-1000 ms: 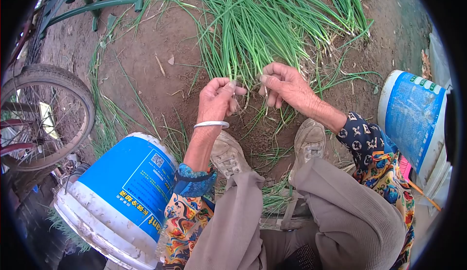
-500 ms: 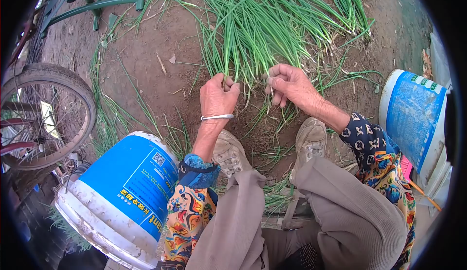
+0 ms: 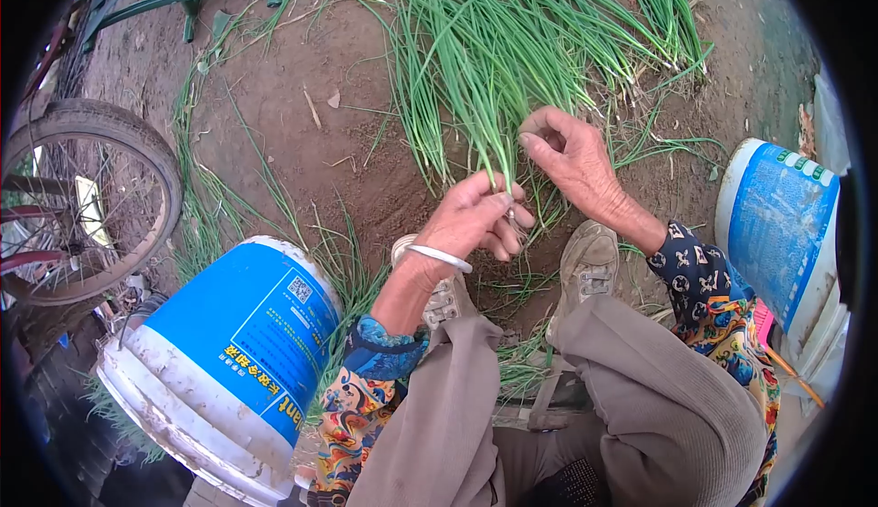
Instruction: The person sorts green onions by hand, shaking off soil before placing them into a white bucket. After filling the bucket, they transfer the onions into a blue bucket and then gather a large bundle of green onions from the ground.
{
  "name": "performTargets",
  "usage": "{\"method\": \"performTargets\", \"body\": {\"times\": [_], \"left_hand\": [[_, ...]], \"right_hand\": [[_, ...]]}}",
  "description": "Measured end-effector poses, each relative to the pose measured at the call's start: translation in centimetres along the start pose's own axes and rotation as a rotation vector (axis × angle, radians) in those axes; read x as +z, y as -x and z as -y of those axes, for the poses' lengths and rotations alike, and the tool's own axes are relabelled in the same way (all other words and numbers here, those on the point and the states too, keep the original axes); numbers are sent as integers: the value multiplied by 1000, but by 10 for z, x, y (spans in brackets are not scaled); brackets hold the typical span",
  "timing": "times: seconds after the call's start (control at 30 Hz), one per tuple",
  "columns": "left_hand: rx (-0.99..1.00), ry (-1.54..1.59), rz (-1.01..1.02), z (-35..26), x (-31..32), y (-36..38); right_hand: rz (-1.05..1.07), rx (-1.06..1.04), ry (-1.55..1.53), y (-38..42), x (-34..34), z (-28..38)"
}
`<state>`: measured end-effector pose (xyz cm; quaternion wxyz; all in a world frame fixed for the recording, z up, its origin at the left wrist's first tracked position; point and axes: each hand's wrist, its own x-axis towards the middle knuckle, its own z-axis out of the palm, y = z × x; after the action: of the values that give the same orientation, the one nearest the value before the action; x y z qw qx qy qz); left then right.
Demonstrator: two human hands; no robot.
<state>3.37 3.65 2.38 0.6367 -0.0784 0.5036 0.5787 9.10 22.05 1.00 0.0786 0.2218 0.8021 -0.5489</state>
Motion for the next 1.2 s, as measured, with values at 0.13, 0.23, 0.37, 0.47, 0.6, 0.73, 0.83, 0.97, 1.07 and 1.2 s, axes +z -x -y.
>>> {"method": "performTargets", "body": {"times": [0.13, 0.23, 0.37, 0.47, 0.6, 0.73, 0.83, 0.97, 1.07, 1.2], "left_hand": [[-57, -41, 156, 26, 16, -5], [40, -26, 128, 35, 8, -4], [60, -132, 92, 43, -4, -3], [25, -333, 71, 43, -4, -4], [126, -347, -29, 32, -15, 11], [264, -99, -149, 35, -5, 5], [316, 185, -221, 38, 3, -6], [322, 155, -384, 34, -15, -3], [320, 244, -351, 32, -18, 0], [302, 275, -343, 32, -13, -2]], "right_hand": [[107, 81, -10, 1, 14, -14], [256, 209, -271, 5, 6, -15], [356, 174, -311, 22, 21, 5], [253, -292, 159, 24, 28, -8], [269, -29, 72, 37, 25, 10], [438, -171, 117, 46, 33, 6], [232, -90, 125, 35, 10, 14], [-209, 6, 336, 19, -15, -18], [-251, 92, 342, 16, -22, -38], [-128, 228, 116, 19, -26, -41]]}}
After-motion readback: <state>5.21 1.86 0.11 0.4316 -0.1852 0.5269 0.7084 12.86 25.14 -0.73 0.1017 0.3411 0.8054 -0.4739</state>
